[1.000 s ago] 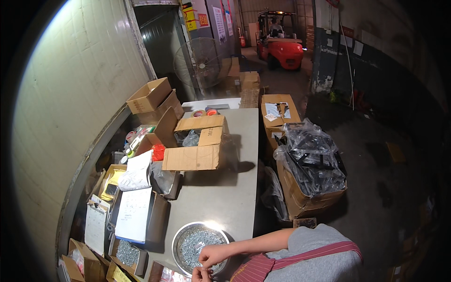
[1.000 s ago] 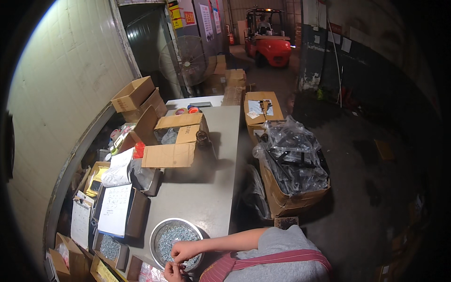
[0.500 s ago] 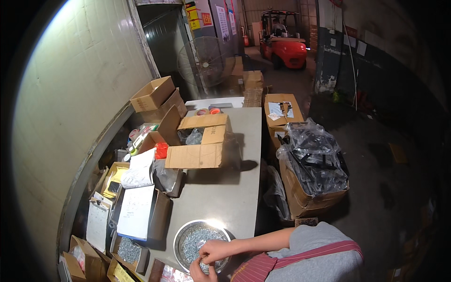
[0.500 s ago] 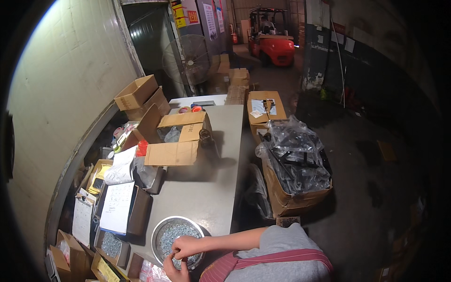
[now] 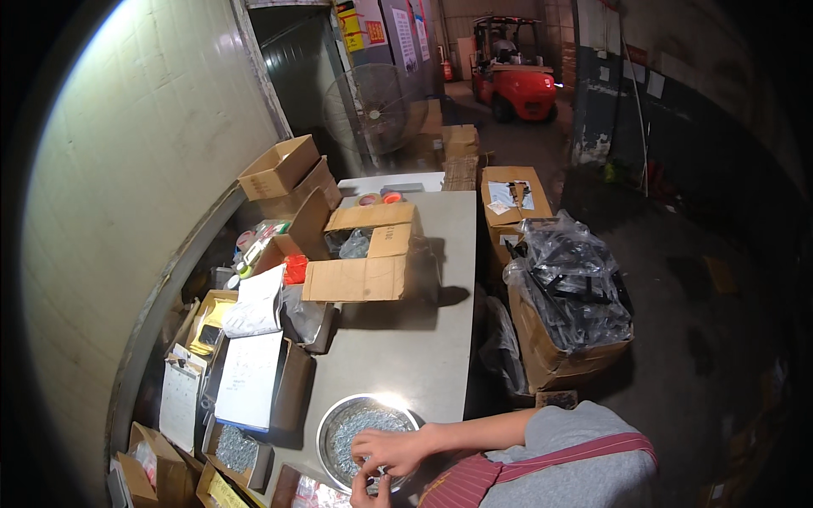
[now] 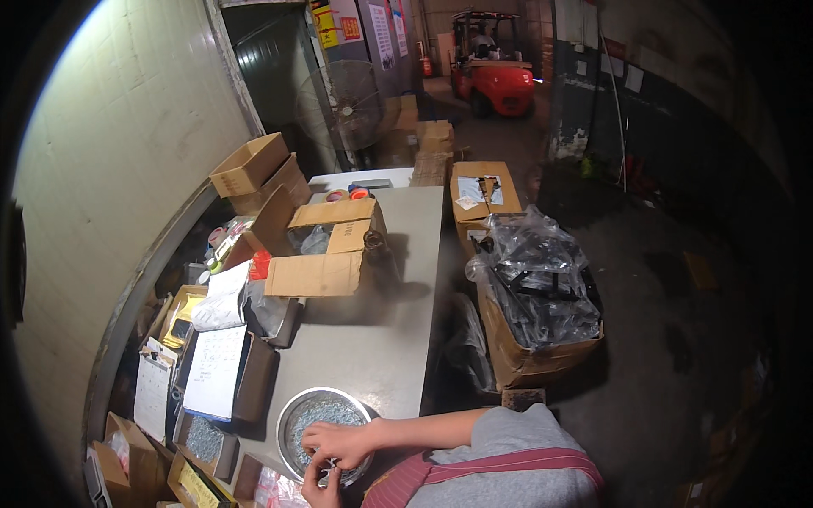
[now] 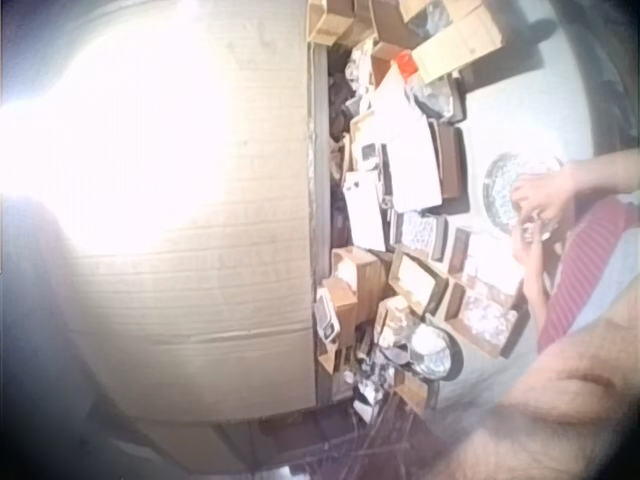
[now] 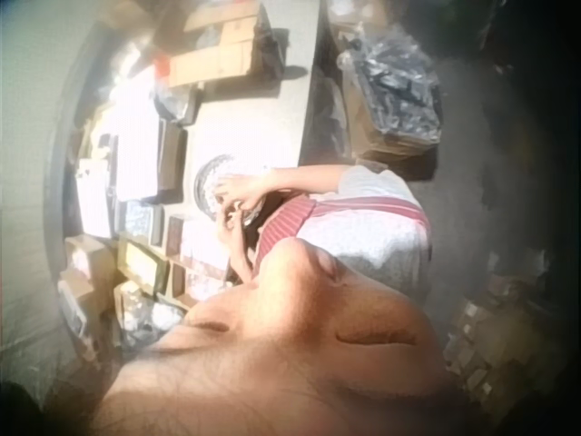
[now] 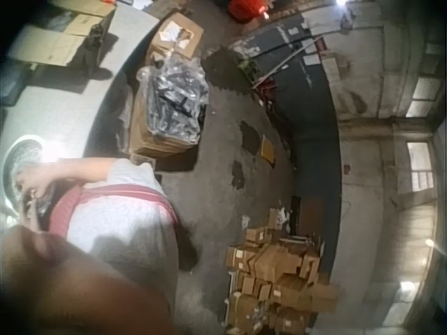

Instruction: The person repeatedly picks small metallic fasteners from a metal bowl and places them into a cardboard box. The hands work continuously over the bowl and box, handling the fasteners one by one.

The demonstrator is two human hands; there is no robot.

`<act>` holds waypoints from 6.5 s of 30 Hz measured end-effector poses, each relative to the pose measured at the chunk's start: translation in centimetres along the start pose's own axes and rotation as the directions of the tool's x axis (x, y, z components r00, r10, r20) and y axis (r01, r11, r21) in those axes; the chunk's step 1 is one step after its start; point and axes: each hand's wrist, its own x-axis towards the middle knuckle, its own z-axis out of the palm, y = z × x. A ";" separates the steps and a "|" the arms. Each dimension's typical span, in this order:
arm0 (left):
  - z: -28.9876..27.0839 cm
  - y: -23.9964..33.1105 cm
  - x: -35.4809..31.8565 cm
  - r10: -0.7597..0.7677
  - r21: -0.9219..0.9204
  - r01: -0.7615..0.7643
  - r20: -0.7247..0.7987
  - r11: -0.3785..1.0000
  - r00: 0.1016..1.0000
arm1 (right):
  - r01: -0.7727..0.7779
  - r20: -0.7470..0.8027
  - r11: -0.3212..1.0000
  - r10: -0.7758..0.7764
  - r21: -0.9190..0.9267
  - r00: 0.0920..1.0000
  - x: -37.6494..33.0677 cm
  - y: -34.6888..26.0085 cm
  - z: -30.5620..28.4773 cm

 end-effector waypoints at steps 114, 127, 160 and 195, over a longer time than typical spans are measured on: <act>-0.3 3.1 0.0 -0.170 -0.202 0.113 -0.289 0.973 0.942 | -0.634 0.427 -0.030 0.764 0.773 0.483 -0.7 2.7 -2.2; -0.4 3.3 0.0 -0.169 -0.143 0.132 -0.281 0.981 0.945 | -0.673 0.425 -0.010 0.782 0.740 0.456 -0.8 3.1 -2.0; 1.8 4.5 -0.1 0.062 0.052 -0.053 -0.204 0.997 0.977 | -0.665 0.255 0.718 0.617 0.205 0.745 0.6 -1.8 -2.9; 2.0 1.9 0.5 -0.075 -0.396 -0.025 -0.233 0.918 0.970 | -0.524 0.073 0.847 0.519 0.092 0.851 0.0 -0.4 -0.4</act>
